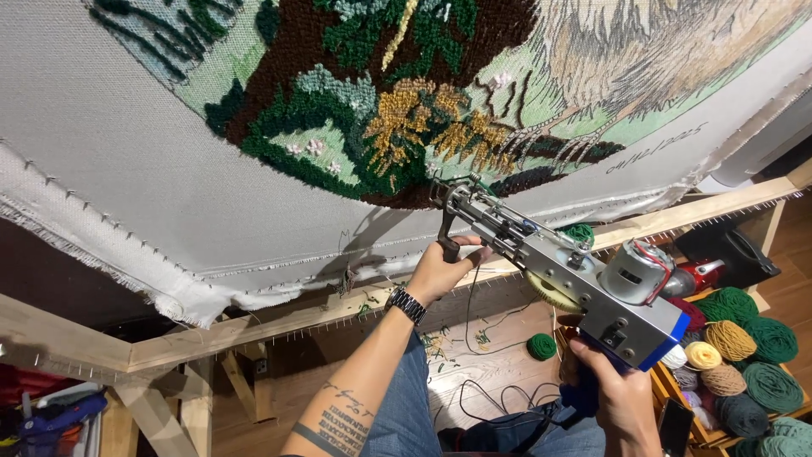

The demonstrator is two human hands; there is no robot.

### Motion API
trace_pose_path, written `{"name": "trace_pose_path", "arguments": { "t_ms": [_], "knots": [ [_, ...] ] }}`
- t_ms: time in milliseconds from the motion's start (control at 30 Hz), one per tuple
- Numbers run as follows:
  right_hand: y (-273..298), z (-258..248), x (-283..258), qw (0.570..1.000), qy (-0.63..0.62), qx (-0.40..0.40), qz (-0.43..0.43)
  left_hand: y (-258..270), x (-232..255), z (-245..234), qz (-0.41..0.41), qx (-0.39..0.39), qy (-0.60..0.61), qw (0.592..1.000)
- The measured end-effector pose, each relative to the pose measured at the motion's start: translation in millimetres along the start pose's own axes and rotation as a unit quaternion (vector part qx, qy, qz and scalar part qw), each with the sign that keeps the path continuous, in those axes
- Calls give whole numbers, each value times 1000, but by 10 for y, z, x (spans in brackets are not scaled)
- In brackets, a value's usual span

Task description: Using a tufting gun to create a patterned rug on a vertical frame.

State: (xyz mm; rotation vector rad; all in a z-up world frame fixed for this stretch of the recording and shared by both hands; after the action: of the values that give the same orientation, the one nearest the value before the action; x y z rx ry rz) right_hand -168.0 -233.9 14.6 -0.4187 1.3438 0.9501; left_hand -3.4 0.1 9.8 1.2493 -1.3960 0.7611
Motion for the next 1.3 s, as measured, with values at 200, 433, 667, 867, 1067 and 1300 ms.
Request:
{"name": "trace_pose_path", "arguments": {
  "t_ms": [200, 433, 667, 867, 1067, 1300],
  "knots": [
    [-4, 108, 8, 987, -44, -142, -58, -24, -28, -67, -12, 6, -2, 1000],
    [-31, 231, -24, 985, -40, -151, -73, -106, -31, -128, -3, 7, -24, 1000],
    [-161, 376, -63, 976, 14, -198, -92, -380, -150, -177, -19, 32, -16, 999],
    [-238, 517, -175, 970, 201, -129, -44, -705, -328, -228, 35, 60, 14, 997],
    [-55, 808, -179, 970, 200, -124, -58, -850, -439, -418, 58, 98, 22, 993],
    [-142, 868, -179, 980, 176, -91, 21, -733, -271, -471, 4, 128, -24, 991]
  ]
}}
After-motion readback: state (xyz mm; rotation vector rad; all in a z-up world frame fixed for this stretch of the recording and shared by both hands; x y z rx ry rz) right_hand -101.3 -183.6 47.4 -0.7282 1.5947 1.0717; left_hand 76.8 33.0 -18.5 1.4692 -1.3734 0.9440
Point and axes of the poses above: each hand's wrist, its own y-axis away from the middle knuckle, its own z-axis out of the palm, x = y × z, the point moved 1 cm from there along -y, towards the middle knuckle, and after that the axes turned 12 degrees about -y, right-handed, at the moved point
